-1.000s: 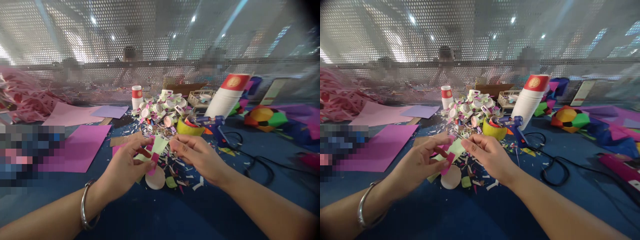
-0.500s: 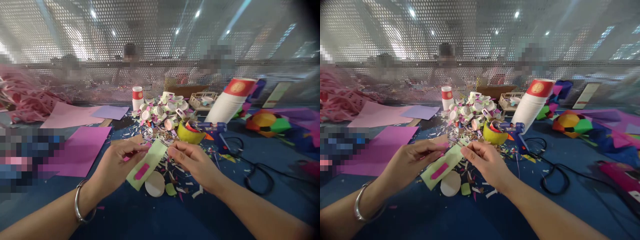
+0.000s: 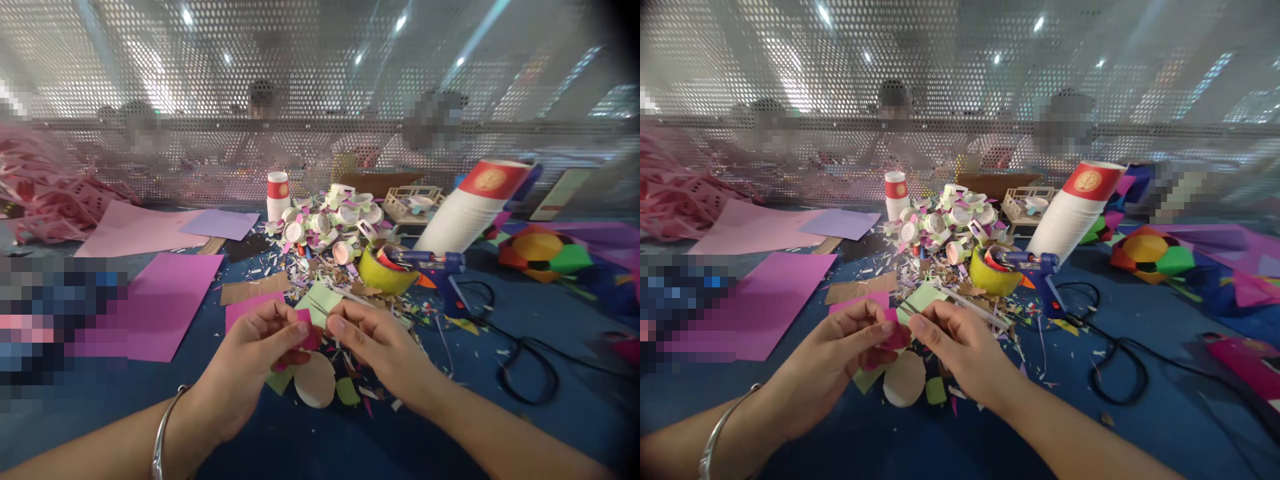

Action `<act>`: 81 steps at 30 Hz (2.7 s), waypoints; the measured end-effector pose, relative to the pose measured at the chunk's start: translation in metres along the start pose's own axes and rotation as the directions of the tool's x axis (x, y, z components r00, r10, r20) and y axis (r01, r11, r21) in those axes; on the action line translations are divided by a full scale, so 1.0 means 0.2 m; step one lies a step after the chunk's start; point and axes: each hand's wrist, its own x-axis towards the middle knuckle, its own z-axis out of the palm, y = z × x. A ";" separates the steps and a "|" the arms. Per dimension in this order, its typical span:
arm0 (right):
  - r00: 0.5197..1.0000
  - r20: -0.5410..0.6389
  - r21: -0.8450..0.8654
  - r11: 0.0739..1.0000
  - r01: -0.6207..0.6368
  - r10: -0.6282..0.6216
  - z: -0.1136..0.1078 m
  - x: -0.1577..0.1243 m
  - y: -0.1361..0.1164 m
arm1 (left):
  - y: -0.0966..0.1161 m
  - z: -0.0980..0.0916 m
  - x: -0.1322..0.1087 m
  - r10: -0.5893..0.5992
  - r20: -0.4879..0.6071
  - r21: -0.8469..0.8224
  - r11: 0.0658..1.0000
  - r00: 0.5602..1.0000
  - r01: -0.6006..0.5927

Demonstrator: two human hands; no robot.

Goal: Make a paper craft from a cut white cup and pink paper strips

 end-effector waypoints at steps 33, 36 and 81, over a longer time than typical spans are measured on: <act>0.990 -0.024 -0.227 0.965 0.131 -0.140 0.03 -0.04 -0.03 | -0.02 0.03 -0.03 -0.031 0.093 -0.089 0.995 0.995 0.039; 0.991 -0.040 -0.225 0.967 0.117 -0.129 0.02 -0.03 -0.04 | -0.01 0.03 -0.04 -0.028 0.094 -0.067 0.997 0.995 0.035; 0.995 0.035 -0.173 0.980 0.093 -0.088 0.03 -0.05 -0.02 | -0.04 0.03 -0.01 0.105 0.069 0.012 0.994 0.992 -0.106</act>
